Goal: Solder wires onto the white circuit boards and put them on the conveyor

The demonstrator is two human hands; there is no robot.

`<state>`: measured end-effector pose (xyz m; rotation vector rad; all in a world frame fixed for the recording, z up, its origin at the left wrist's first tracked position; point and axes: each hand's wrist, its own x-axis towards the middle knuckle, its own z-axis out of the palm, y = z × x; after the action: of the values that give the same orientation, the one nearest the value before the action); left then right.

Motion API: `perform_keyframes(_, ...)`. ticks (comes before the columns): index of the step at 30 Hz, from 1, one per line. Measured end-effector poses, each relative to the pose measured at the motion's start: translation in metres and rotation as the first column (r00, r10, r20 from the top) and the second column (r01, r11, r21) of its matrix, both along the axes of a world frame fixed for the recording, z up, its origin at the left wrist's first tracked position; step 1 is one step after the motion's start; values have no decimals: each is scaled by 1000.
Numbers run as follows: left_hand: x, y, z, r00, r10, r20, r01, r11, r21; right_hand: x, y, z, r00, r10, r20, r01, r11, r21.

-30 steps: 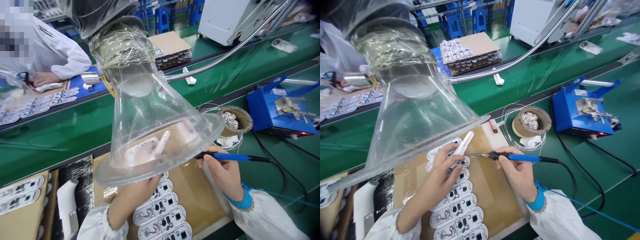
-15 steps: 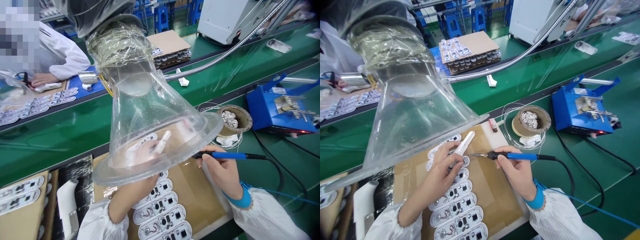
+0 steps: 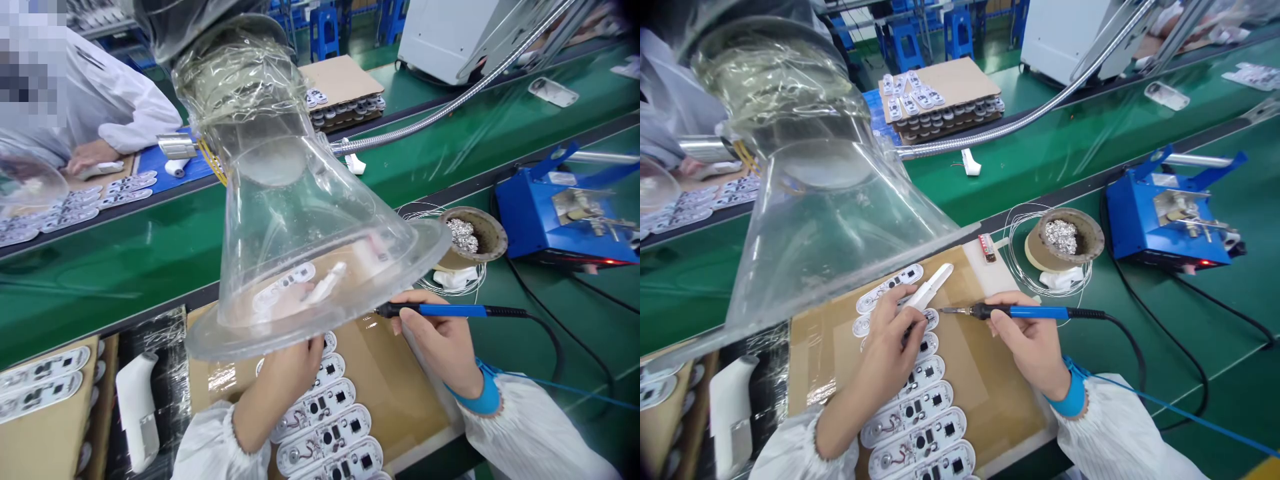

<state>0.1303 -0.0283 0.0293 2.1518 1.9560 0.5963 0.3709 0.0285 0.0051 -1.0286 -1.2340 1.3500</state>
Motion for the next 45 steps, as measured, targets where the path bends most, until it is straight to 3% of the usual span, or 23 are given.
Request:
perform_keyframes(11,3,0,2,999,-52,-1,52,996,77,0,-5,0,993,59,106,-58,998,-20)
perform_keyframes(20,1,-3,2,997,-64,42,62,997,35,-4,-6,-2,990,87,112,-86,996,-17)
perform_keyframes(45,-6,-4,-7,993,-94,-78,95,995,4,-3,-3,1,980,49,194,-61,997,53)
